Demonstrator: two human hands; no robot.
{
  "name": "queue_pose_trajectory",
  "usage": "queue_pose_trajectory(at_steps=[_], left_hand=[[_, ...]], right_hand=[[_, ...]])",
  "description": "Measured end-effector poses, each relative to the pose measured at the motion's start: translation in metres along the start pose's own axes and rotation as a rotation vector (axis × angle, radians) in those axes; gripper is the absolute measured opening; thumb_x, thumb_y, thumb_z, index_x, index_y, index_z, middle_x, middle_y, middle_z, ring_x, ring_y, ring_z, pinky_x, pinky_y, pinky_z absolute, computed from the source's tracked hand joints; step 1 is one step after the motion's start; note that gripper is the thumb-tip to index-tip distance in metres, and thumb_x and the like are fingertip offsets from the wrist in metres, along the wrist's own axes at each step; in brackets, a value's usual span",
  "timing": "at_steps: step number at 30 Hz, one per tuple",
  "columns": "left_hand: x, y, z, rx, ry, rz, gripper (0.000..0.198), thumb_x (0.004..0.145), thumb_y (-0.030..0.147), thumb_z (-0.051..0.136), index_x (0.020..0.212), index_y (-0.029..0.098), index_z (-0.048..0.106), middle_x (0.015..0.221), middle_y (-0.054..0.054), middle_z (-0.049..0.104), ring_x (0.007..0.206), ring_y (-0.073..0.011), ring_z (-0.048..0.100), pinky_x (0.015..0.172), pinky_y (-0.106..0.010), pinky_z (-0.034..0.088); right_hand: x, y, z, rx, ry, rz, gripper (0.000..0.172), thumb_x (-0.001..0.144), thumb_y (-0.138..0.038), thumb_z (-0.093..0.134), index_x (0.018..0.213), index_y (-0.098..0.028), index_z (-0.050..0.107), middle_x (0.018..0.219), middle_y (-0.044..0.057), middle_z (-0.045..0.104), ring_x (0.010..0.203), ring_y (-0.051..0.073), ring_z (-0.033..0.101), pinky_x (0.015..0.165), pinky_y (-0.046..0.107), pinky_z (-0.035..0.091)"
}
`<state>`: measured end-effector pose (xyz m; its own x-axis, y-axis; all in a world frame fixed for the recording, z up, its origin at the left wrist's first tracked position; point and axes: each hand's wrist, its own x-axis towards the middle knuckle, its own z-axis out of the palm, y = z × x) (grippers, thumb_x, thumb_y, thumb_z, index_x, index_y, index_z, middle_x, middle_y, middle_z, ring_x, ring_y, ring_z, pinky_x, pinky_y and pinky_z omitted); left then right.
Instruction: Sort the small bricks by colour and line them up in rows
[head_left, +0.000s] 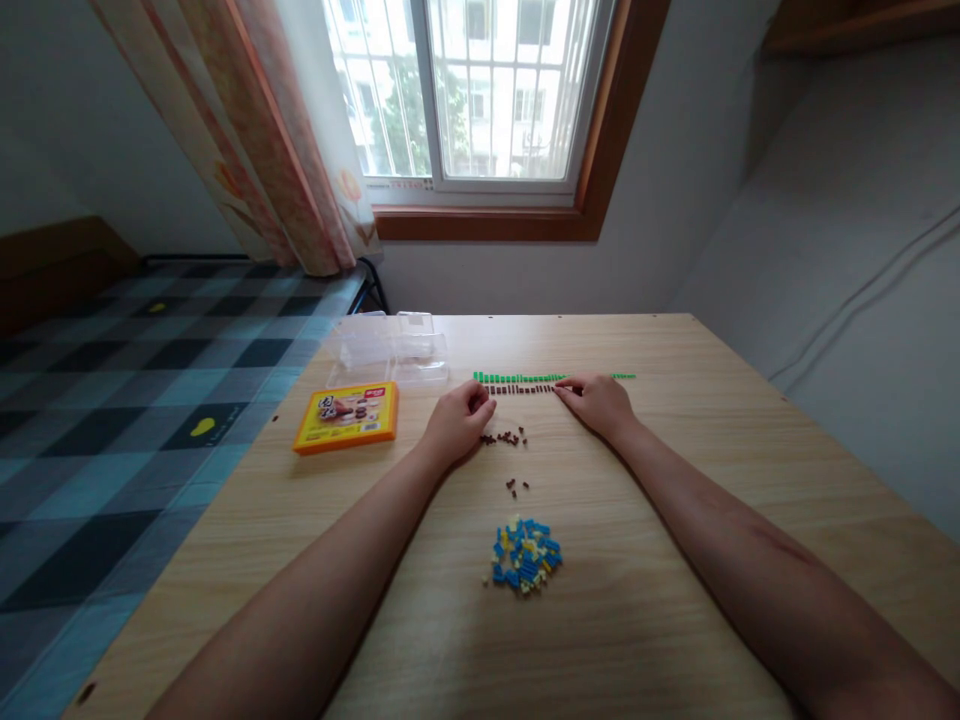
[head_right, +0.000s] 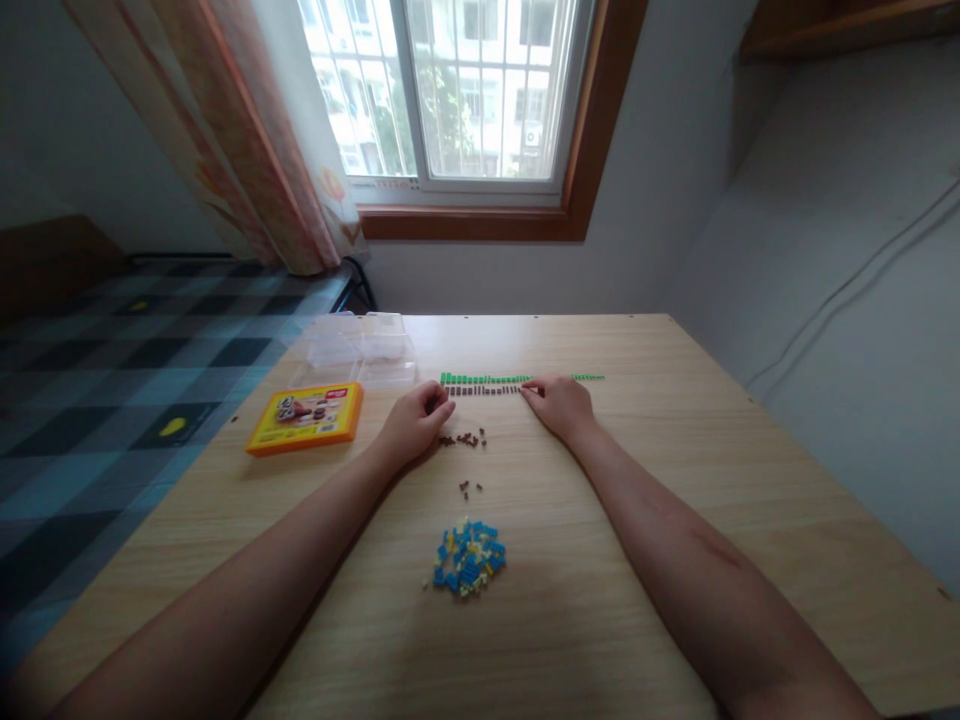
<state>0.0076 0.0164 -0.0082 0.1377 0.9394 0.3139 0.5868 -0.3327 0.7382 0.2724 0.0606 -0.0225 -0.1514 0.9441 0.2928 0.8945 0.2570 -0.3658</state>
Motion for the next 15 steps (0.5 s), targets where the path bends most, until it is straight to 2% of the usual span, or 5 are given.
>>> queue_pose_trajectory(at_steps=[3,5,10,15], left_hand=[[0.000,0.001,-0.001,0.005,0.002,-0.005,0.018,0.084,0.030,0.057,0.070,0.020,0.051,0.065,0.002,0.053,0.062,-0.0147,0.047,0.062,-0.028,0.036],[0.000,0.002,-0.001,0.005,0.002,-0.007,0.018,0.084,0.030,0.057,0.070,0.020,0.051,0.065,0.002,0.053,0.062,-0.0147,0.047,0.062,-0.028,0.036],[0.000,0.002,-0.002,-0.005,0.002,0.009,0.018,0.085,0.030,0.057,0.070,0.020,0.051,0.064,0.003,0.051,0.061,-0.0145,0.045,0.061,-0.028,0.035],[0.000,0.002,-0.001,-0.015,0.004,0.011,0.019,0.085,0.030,0.057,0.070,0.020,0.051,0.063,0.003,0.051,0.061,-0.0145,0.045,0.061,-0.028,0.034]], right_hand=[[-0.003,-0.002,-0.001,0.065,0.064,-0.062,0.025,0.092,-0.038,0.060,0.102,-0.025,0.080,0.084,0.004,0.077,0.077,0.019,0.067,0.070,0.029,0.047],[-0.007,-0.007,-0.003,0.135,0.065,-0.184,0.025,0.093,-0.034,0.059,0.101,-0.023,0.080,0.083,0.005,0.076,0.073,0.017,0.065,0.071,0.028,0.047],[-0.024,-0.029,-0.005,0.242,-0.074,-0.510,0.022,0.093,-0.028,0.059,0.102,-0.026,0.079,0.086,0.003,0.074,0.072,0.014,0.062,0.072,0.026,0.046],[-0.029,-0.040,-0.006,0.246,-0.171,-0.662,0.022,0.096,-0.029,0.059,0.105,-0.029,0.079,0.087,0.002,0.072,0.078,0.014,0.063,0.072,0.026,0.046]])
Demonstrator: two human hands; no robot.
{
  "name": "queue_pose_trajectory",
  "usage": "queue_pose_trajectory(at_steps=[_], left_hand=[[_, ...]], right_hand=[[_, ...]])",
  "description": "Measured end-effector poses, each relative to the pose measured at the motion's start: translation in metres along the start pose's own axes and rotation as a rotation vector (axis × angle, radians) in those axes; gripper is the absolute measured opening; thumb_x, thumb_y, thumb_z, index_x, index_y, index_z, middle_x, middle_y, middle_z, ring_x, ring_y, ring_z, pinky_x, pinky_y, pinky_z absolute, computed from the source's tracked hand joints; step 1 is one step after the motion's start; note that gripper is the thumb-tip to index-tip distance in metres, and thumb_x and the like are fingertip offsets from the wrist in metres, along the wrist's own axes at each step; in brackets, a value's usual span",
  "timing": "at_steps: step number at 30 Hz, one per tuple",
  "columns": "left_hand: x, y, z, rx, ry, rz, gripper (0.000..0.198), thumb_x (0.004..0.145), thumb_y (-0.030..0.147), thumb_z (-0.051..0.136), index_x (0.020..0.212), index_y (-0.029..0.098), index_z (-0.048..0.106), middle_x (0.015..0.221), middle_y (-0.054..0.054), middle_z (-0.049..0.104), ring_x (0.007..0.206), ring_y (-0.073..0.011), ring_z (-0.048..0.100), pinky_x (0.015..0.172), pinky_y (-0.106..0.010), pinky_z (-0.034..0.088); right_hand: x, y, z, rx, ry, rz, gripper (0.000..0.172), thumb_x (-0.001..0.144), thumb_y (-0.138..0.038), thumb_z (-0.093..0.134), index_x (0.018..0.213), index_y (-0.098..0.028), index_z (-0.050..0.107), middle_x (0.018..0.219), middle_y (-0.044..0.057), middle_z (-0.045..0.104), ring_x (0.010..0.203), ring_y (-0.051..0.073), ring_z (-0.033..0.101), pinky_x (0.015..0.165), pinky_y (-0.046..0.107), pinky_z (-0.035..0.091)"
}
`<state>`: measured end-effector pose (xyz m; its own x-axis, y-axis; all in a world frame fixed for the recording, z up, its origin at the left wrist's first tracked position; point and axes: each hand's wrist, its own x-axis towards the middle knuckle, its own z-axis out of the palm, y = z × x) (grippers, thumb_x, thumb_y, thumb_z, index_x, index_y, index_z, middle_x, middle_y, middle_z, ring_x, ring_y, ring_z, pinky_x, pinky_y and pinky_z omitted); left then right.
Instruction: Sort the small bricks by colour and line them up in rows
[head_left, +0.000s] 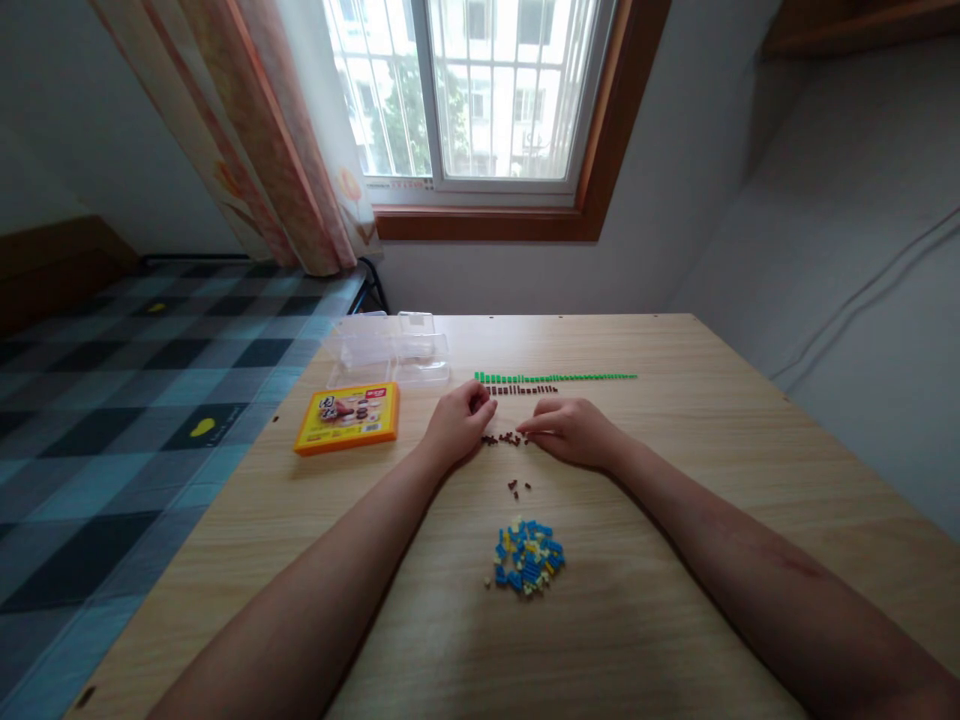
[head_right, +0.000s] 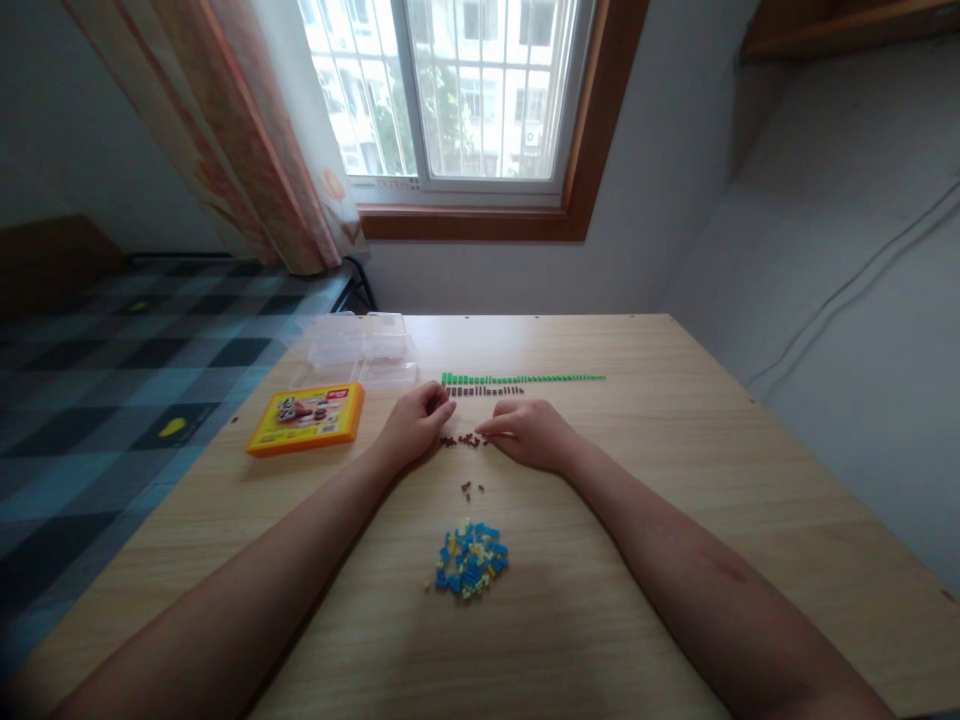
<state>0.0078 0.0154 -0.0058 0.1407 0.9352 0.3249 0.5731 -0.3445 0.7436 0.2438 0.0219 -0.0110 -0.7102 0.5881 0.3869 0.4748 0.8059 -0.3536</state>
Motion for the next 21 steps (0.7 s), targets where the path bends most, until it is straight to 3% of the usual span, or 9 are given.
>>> queue_pose_trajectory(at_steps=[6,10,14,17,21], left_hand=[[0.000,0.000,0.000,0.001,0.000,-0.010,0.019,0.084,0.030,0.058,0.070,0.020,0.051,0.064,0.003,0.053,0.062,-0.0148,0.046,0.062,-0.028,0.036],[0.000,0.000,0.000,0.001,-0.004,-0.012,0.018,0.084,0.031,0.057,0.071,0.020,0.051,0.065,0.002,0.053,0.062,-0.0152,0.047,0.062,-0.028,0.036],[0.000,0.000,0.000,0.003,-0.005,-0.019,0.018,0.084,0.032,0.056,0.071,0.021,0.052,0.066,0.002,0.054,0.063,-0.0155,0.047,0.063,-0.028,0.037],[0.000,0.000,0.000,0.001,-0.002,-0.021,0.019,0.084,0.033,0.056,0.071,0.020,0.051,0.066,0.002,0.054,0.063,-0.0154,0.047,0.063,-0.028,0.036],[0.000,0.000,-0.001,-0.009,-0.003,-0.016,0.019,0.084,0.032,0.057,0.071,0.020,0.051,0.065,0.002,0.053,0.063,-0.0149,0.046,0.062,-0.028,0.036]], right_hand=[[0.001,0.006,0.003,0.024,-0.012,0.041,0.020,0.095,-0.030,0.060,0.096,-0.026,0.079,0.090,0.003,0.072,0.081,0.015,0.065,0.075,0.026,0.048],[-0.001,0.007,-0.001,0.053,0.081,0.085,0.020,0.090,-0.021,0.060,0.099,-0.023,0.077,0.093,0.005,0.072,0.079,0.016,0.063,0.075,0.028,0.049],[-0.005,0.013,-0.010,0.045,0.180,0.169,0.028,0.084,-0.012,0.052,0.093,-0.021,0.077,0.083,0.005,0.070,0.072,0.016,0.060,0.071,0.028,0.048],[-0.008,0.019,-0.013,0.032,0.215,0.222,0.027,0.085,-0.015,0.052,0.095,-0.020,0.077,0.082,0.004,0.070,0.066,0.015,0.058,0.069,0.028,0.047],[-0.008,0.023,-0.009,-0.035,0.166,0.226,0.023,0.090,-0.025,0.058,0.101,-0.020,0.077,0.083,0.005,0.070,0.070,0.016,0.059,0.072,0.028,0.047]])
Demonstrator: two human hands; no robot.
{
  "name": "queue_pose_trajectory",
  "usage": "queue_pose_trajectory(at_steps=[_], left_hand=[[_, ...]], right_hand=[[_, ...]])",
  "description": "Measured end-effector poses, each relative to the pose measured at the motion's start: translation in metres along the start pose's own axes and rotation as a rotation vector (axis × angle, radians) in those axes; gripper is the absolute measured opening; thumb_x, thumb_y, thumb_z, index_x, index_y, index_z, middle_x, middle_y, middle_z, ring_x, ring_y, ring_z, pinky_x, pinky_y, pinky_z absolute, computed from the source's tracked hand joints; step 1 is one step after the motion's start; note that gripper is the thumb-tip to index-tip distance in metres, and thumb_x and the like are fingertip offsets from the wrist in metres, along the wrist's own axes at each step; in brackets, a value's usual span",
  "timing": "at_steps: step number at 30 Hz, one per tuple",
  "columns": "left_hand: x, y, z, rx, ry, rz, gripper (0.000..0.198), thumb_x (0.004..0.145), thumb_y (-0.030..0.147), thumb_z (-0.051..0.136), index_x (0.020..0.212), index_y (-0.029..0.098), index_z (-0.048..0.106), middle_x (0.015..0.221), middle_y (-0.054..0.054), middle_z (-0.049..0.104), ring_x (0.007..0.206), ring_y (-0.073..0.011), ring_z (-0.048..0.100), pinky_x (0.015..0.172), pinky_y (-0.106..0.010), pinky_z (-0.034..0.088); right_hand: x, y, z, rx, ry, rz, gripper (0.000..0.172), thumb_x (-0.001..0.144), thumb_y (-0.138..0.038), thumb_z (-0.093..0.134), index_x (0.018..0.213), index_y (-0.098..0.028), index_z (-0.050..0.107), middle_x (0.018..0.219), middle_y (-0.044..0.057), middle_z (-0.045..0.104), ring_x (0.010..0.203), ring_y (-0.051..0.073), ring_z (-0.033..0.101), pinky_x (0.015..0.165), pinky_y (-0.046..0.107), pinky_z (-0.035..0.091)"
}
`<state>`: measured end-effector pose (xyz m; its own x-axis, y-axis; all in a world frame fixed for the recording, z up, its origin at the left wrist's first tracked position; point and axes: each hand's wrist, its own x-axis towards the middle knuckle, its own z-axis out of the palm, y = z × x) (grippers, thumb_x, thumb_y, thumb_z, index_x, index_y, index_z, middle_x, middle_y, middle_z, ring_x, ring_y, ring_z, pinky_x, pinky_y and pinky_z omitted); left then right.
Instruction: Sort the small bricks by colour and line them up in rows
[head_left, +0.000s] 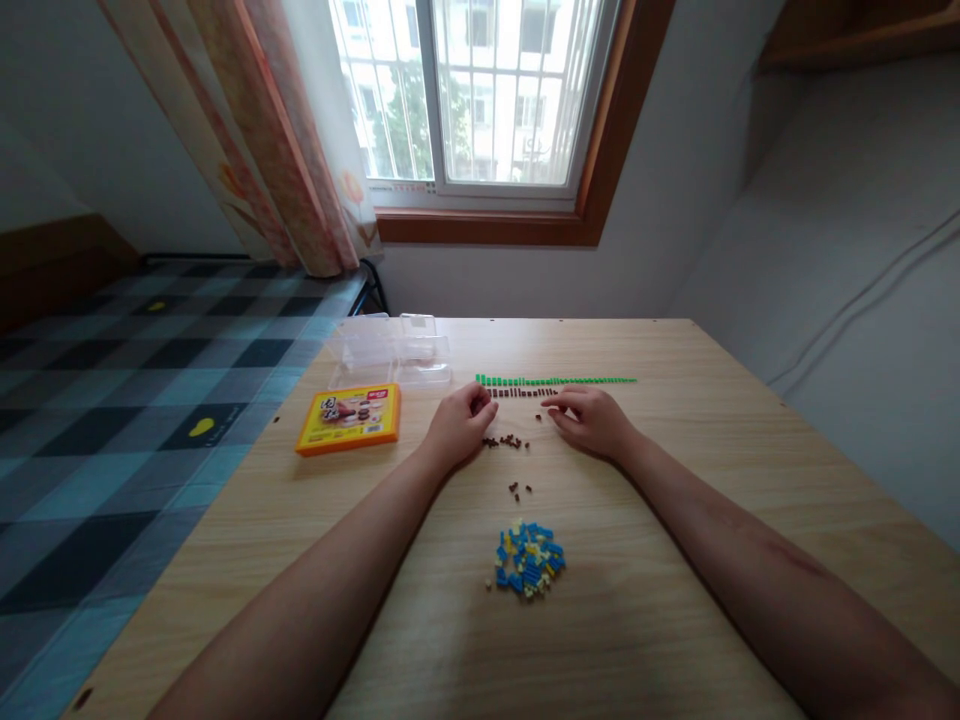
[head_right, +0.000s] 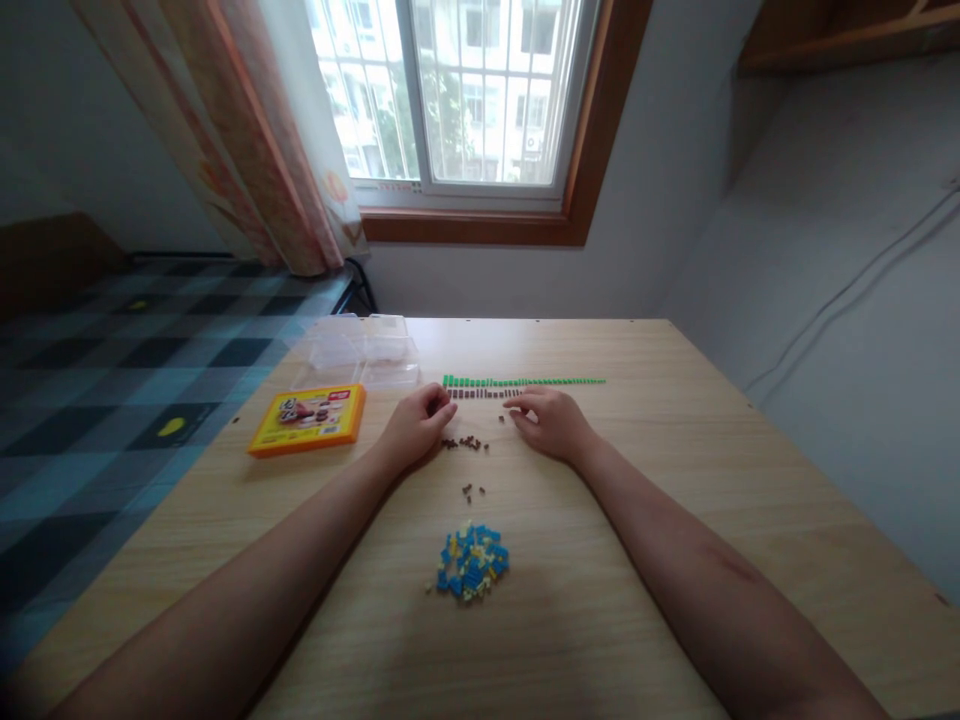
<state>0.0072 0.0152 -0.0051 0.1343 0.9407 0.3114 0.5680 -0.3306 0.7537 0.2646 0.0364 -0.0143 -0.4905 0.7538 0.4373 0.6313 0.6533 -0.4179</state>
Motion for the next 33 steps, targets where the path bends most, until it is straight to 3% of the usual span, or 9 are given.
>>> queue_pose_trajectory(at_steps=[8,19,23,27,33], left_hand=[[0.000,-0.001,0.001,0.022,0.001,-0.009,0.019,0.084,0.032,0.057,0.070,0.020,0.051,0.065,0.002,0.054,0.062,-0.0150,0.047,0.061,-0.028,0.036],[0.000,-0.002,0.001,0.013,0.001,-0.001,0.018,0.084,0.031,0.057,0.070,0.020,0.051,0.065,0.002,0.053,0.062,-0.0149,0.046,0.061,-0.028,0.036],[0.001,-0.003,0.001,0.008,0.004,0.005,0.018,0.084,0.031,0.057,0.070,0.020,0.051,0.066,0.002,0.054,0.063,-0.0149,0.047,0.062,-0.028,0.036],[0.000,-0.001,0.001,-0.001,-0.001,0.001,0.019,0.084,0.033,0.057,0.070,0.020,0.050,0.066,0.002,0.053,0.063,-0.0150,0.046,0.062,-0.028,0.036],[0.000,0.001,0.000,-0.003,-0.008,-0.011,0.018,0.084,0.032,0.057,0.070,0.020,0.050,0.064,0.003,0.050,0.062,-0.0149,0.045,0.061,-0.028,0.035]], right_hand=[[0.003,-0.007,0.009,-0.104,-0.096,0.018,0.015,0.091,-0.032,0.065,0.094,-0.024,0.078,0.090,0.003,0.072,0.079,0.016,0.064,0.075,0.027,0.046],[0.003,-0.001,0.007,-0.142,-0.148,-0.032,0.025,0.099,-0.035,0.055,0.098,-0.025,0.078,0.097,0.005,0.073,0.089,0.018,0.066,0.080,0.028,0.048],[0.003,-0.002,0.006,-0.125,-0.114,-0.029,0.028,0.099,-0.033,0.052,0.101,-0.024,0.078,0.099,0.006,0.073,0.092,0.019,0.066,0.081,0.029,0.049],[0.001,-0.001,0.005,-0.055,-0.032,-0.035,0.025,0.093,-0.021,0.056,0.105,-0.022,0.077,0.101,0.007,0.073,0.090,0.019,0.067,0.082,0.029,0.051],[-0.001,0.005,0.005,-0.061,-0.072,-0.104,0.017,0.088,-0.019,0.063,0.093,-0.024,0.078,0.094,0.004,0.072,0.084,0.018,0.065,0.077,0.028,0.049]])
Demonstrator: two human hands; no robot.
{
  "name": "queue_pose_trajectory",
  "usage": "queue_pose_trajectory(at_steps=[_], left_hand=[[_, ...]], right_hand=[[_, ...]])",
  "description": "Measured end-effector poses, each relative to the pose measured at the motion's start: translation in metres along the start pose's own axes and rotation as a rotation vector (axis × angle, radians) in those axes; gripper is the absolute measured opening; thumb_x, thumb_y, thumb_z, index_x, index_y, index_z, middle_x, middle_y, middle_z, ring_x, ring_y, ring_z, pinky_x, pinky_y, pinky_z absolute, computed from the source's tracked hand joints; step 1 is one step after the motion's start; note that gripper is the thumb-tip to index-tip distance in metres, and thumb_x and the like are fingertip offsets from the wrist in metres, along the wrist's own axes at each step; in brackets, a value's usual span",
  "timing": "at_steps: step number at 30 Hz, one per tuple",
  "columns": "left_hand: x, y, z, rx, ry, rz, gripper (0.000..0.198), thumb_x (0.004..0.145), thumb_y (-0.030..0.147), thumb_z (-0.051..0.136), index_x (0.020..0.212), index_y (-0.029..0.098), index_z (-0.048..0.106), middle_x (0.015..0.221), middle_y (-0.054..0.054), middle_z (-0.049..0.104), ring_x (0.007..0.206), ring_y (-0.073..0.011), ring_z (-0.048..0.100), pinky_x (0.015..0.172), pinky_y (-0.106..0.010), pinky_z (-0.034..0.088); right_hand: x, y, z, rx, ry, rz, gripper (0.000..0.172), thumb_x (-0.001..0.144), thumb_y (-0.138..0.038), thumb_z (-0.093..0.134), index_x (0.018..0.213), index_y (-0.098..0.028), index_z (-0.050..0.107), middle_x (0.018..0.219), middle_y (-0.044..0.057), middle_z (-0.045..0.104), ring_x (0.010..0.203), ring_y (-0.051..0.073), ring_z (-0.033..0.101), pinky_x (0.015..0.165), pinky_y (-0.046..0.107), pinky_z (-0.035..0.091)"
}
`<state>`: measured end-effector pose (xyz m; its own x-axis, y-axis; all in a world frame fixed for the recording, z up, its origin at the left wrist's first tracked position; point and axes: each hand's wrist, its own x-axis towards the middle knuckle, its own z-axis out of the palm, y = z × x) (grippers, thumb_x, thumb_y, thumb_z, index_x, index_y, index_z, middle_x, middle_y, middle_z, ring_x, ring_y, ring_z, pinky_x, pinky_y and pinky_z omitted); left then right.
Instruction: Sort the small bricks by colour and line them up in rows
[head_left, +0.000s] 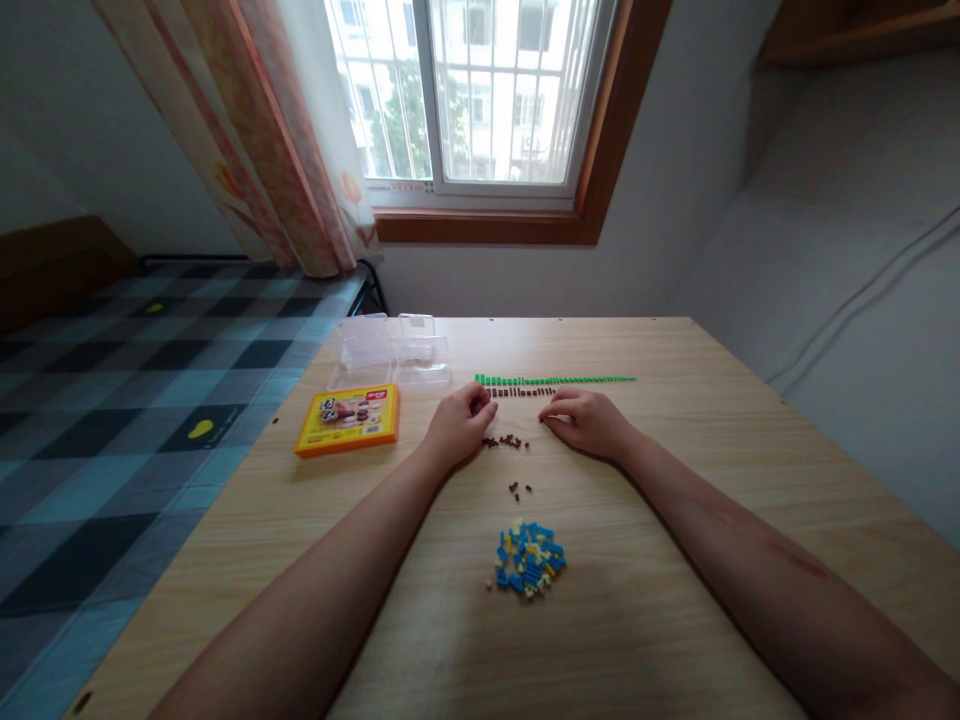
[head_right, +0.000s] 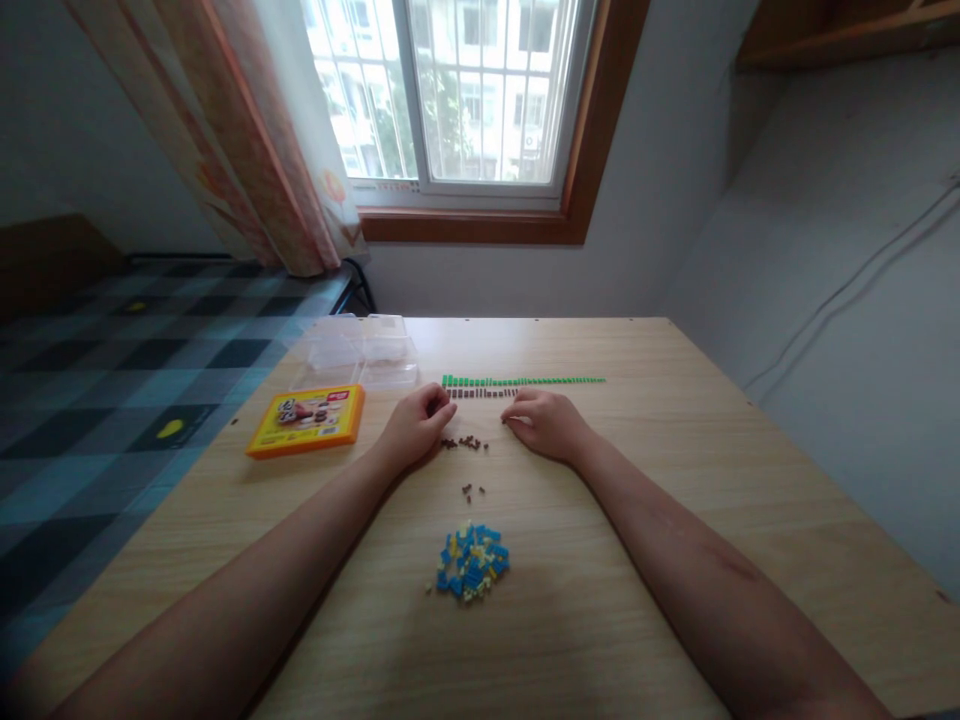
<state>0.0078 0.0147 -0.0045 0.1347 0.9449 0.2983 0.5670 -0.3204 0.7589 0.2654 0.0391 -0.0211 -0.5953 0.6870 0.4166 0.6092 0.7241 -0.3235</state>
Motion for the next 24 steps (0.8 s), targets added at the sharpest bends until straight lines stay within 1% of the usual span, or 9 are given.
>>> queue_pose_trajectory(at_steps=[3,8,12,14,17,19,21,24], left_hand=[[0.000,0.000,0.000,0.007,0.002,0.003,0.018,0.083,0.030,0.057,0.070,0.020,0.050,0.063,0.003,0.050,0.062,-0.0146,0.045,0.061,-0.028,0.035],[0.001,0.000,0.000,0.000,0.004,0.017,0.018,0.083,0.030,0.057,0.070,0.020,0.050,0.062,0.003,0.049,0.061,-0.0146,0.044,0.060,-0.028,0.034],[0.000,-0.002,0.001,0.005,0.008,0.025,0.018,0.083,0.030,0.056,0.070,0.020,0.050,0.062,0.003,0.048,0.061,-0.0144,0.044,0.060,-0.028,0.033],[0.000,-0.003,0.001,0.009,0.010,0.028,0.018,0.084,0.030,0.057,0.070,0.020,0.050,0.062,0.004,0.048,0.060,-0.0143,0.044,0.060,-0.028,0.033],[0.000,-0.003,0.001,0.013,0.012,0.032,0.019,0.084,0.030,0.056,0.070,0.020,0.050,0.062,0.004,0.048,0.060,-0.0143,0.044,0.060,-0.028,0.032],[0.000,-0.003,0.001,0.012,0.008,0.029,0.019,0.084,0.030,0.056,0.070,0.020,0.050,0.062,0.004,0.048,0.060,-0.0143,0.044,0.059,-0.028,0.032],[0.000,-0.002,0.001,0.009,0.004,0.022,0.019,0.084,0.031,0.056,0.070,0.020,0.051,0.062,0.003,0.048,0.060,-0.0145,0.044,0.059,-0.028,0.032],[0.000,-0.001,0.000,0.009,0.005,0.024,0.019,0.084,0.031,0.056,0.070,0.020,0.051,0.062,0.003,0.049,0.060,-0.0146,0.044,0.059,-0.028,0.032]], right_hand=[[0.000,0.002,-0.001,0.000,-0.014,-0.003,0.013,0.088,-0.021,0.065,0.089,-0.023,0.078,0.089,0.003,0.071,0.079,0.016,0.064,0.073,0.027,0.047],[0.000,0.002,-0.003,-0.007,-0.028,0.020,0.010,0.090,-0.025,0.066,0.086,-0.022,0.075,0.085,0.002,0.070,0.077,0.016,0.063,0.072,0.027,0.046],[0.000,0.006,-0.003,-0.034,-0.009,0.026,0.012,0.092,-0.026,0.064,0.088,-0.023,0.075,0.092,0.004,0.072,0.083,0.017,0.065,0.075,0.028,0.046],[0.001,0.011,-0.005,-0.073,0.036,0.066,0.013,0.093,-0.027,0.063,0.090,-0.023,0.075,0.096,0.004,0.072,0.084,0.018,0.065,0.074,0.028,0.046],[0.001,0.024,-0.008,-0.126,0.124,0.196,0.016,0.093,-0.028,0.062,0.089,-0.022,0.076,0.095,0.006,0.072,0.083,0.019,0.064,0.074,0.029,0.046],[0.001,0.031,-0.010,-0.139,0.160,0.266,0.016,0.093,-0.027,0.063,0.087,-0.021,0.076,0.093,0.006,0.072,0.086,0.021,0.064,0.076,0.030,0.046],[0.002,0.036,-0.010,-0.140,0.164,0.304,0.015,0.092,-0.026,0.063,0.087,-0.020,0.076,0.092,0.006,0.072,0.088,0.021,0.064,0.079,0.031,0.046],[0.004,0.037,-0.007,-0.141,0.133,0.334,0.016,0.092,-0.026,0.063,0.087,-0.020,0.077,0.092,0.006,0.073,0.089,0.021,0.065,0.080,0.031,0.046]])
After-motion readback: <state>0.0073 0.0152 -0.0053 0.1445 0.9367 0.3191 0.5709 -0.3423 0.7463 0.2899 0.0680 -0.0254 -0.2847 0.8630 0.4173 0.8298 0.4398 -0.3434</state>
